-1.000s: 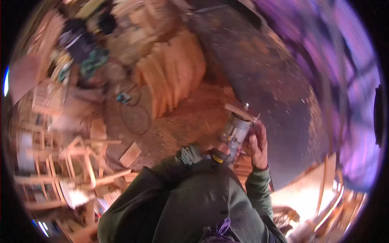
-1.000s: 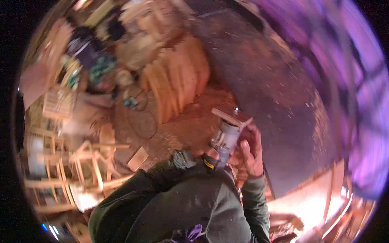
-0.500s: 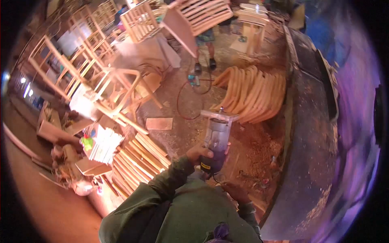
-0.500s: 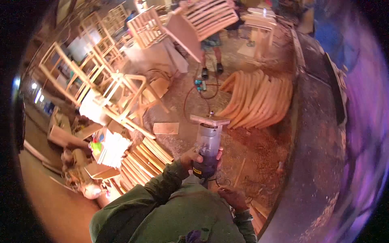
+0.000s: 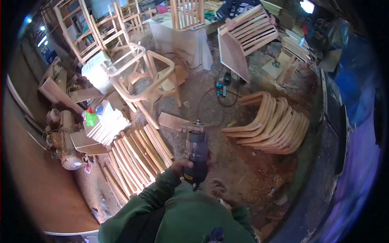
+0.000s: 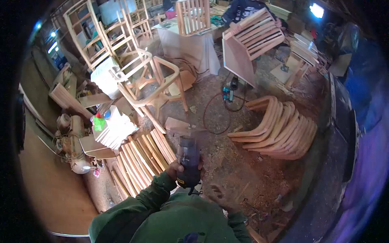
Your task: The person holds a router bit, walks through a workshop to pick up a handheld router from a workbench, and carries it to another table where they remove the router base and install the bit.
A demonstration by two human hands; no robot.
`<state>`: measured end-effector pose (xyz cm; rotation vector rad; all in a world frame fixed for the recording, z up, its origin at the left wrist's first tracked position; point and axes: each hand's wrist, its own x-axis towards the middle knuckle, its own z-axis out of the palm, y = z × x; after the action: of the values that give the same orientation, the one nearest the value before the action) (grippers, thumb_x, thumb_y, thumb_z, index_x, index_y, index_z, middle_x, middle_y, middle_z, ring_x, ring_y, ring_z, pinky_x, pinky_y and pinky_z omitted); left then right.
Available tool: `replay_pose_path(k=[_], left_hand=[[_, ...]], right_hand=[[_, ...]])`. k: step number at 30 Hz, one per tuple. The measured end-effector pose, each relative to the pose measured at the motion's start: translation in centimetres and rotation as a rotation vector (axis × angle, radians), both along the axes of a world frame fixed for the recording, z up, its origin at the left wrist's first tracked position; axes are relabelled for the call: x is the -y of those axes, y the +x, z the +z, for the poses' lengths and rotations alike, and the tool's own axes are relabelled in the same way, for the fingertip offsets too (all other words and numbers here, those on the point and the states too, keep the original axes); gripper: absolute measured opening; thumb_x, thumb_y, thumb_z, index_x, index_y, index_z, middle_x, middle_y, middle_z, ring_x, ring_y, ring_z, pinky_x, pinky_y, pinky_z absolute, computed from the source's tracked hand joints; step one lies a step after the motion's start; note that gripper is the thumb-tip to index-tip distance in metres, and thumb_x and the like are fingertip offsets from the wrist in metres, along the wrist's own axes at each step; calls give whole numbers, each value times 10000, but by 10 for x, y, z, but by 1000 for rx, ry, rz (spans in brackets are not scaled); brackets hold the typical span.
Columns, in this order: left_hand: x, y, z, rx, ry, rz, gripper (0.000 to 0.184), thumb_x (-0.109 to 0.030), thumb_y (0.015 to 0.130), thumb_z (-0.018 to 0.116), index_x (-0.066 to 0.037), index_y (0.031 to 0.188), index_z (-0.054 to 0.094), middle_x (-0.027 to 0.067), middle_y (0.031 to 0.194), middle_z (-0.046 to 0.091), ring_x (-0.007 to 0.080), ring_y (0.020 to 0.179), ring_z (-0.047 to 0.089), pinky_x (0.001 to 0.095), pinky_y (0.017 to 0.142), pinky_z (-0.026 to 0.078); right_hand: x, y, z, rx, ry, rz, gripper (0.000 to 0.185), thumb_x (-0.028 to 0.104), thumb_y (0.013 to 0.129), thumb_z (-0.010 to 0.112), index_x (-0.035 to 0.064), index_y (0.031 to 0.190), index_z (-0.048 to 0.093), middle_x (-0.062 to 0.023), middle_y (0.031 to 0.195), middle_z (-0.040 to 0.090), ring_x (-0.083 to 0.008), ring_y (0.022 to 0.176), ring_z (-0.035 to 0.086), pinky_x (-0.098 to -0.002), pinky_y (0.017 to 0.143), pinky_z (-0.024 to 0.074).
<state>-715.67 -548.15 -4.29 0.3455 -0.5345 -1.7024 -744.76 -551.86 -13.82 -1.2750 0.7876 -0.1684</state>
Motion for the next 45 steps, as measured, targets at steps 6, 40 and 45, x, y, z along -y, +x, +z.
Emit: replay_pose_path(k=[6, 40, 45], left_hand=[[36, 74, 23, -69, -37, 154, 886, -290, 681, 840, -21, 1439, 468, 127, 1124, 626, 370, 1087, 642, 490, 942, 557], [235, 195, 60, -8, 37, 603, 988, -413, 601, 847, 28, 1421, 516, 255, 1548, 460, 360, 1326, 571, 451, 1090, 505], [245, 245, 9, -78, -10, 561, 982, -342, 591, 868, 15, 1429, 502, 217, 1313, 635, 378, 1187, 645, 497, 1036, 536]], right_hand=[[36, 119, 62, 78, 79, 440, 477, 298, 966, 748, 33, 1349, 642, -111, 1245, 683, -229, 1160, 639, -380, 1042, 489], [358, 342, 237, 718, -143, 266, 138, 117, 1060, 608, -15, 1046, 646, -64, 919, 700, -89, 757, 642, -258, 675, 535], [386, 432, 250, 661, -303, 263, 149, 153, 1067, 597, 4, 1055, 601, -94, 912, 692, -114, 721, 642, -271, 657, 532]])
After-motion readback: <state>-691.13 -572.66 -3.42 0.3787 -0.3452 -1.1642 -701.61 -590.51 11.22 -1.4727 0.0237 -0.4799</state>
